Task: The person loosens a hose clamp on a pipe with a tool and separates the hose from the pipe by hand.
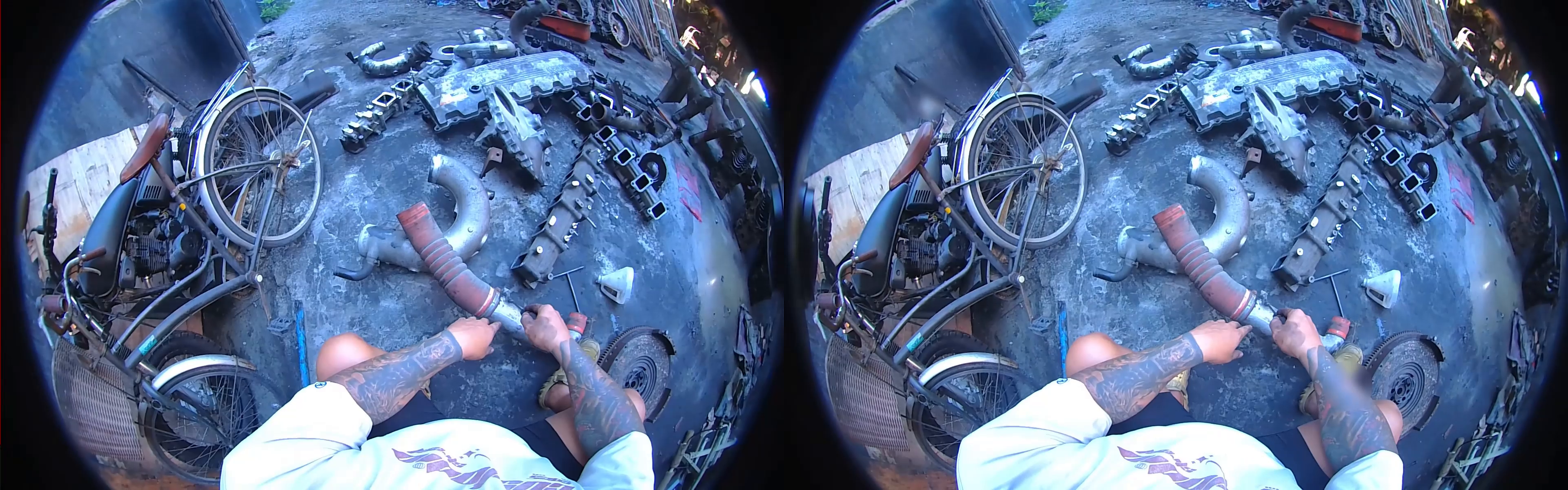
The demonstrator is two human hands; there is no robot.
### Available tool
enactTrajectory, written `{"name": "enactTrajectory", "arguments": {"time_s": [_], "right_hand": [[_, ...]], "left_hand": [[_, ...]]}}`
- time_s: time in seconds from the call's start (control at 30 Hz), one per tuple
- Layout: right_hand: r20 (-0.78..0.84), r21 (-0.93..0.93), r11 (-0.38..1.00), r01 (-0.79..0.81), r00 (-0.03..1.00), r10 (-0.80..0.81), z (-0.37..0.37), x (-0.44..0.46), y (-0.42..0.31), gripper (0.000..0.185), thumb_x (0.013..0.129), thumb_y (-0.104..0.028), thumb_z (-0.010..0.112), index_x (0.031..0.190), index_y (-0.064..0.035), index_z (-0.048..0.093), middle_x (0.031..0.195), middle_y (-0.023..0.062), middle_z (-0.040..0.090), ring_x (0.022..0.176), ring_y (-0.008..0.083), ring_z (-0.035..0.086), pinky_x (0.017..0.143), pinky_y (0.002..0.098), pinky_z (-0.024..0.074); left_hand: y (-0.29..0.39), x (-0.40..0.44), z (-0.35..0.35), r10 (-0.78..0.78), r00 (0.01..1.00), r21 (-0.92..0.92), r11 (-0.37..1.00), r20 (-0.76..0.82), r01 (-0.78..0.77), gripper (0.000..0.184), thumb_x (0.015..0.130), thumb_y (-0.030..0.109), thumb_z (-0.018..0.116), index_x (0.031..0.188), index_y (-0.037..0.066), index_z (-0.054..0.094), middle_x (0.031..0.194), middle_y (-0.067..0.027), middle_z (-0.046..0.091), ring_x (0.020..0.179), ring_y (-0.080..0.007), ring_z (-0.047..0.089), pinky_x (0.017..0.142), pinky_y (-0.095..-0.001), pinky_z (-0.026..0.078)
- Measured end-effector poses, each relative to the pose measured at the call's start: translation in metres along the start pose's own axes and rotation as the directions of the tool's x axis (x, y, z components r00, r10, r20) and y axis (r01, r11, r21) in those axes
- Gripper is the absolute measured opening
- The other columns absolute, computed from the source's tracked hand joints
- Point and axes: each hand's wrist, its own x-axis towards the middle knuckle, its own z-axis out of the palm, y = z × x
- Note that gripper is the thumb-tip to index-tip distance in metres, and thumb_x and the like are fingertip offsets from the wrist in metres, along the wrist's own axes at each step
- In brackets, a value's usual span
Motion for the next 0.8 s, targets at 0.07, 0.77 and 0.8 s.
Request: {"name": "enactTrajectory", "arguments": {"time_s": [0.07, 0.77, 0.8], "right_hand": [[-0.042, -0.002, 1.000, 0.030, 0.999, -0.031, 0.012, 0.009, 0.018, 0.048, 0.099, -0.031, 0.062, 0.135, 0.0002, 0.073, 0.116, 0.0321, 0.077, 0.114, 0.0441, 0.075, 0.101, 0.0465, 0.0576], [0.009, 0.027, 1.000, 0.000, 1.000, 0.000, 0.005, 0.011, 0.015, 0.051, 0.099, -0.030, 0.063, 0.139, 0.0003, 0.071, 0.118, 0.0318, 0.076, 0.117, 0.0442, 0.074, 0.103, 0.0458, 0.0558], [0.014, 0.029, 1.000, -0.009, 1.000, 0.008, 0.005, 0.010, 0.015, 0.051, 0.099, -0.030, 0.063, 0.139, 0.0003, 0.071, 0.119, 0.0319, 0.076, 0.117, 0.0442, 0.074, 0.103, 0.0459, 0.0558]], "left_hand": [[0.000, -0.001, -0.001, -0.024, 0.999, 0.000, 1.000, 0.022, 0.024, 0.069, 0.103, 0.033, 0.071, 0.161, 0.004, 0.048, 0.149, -0.0214, 0.064, 0.135, -0.0407, 0.064, 0.114, -0.0507, 0.052], [-0.003, 0.001, 0.005, -0.013, 1.000, 0.006, 1.000, -0.018, 0.013, 0.067, 0.102, 0.035, 0.072, 0.158, 0.004, 0.052, 0.142, -0.0210, 0.068, 0.133, -0.0397, 0.065, 0.111, -0.0503, 0.053], [-0.003, 0.001, 0.005, -0.013, 1.000, 0.008, 1.000, -0.014, 0.013, 0.067, 0.102, 0.035, 0.072, 0.158, 0.004, 0.051, 0.142, -0.0210, 0.068, 0.133, -0.0397, 0.065, 0.111, -0.0503, 0.053]]}}
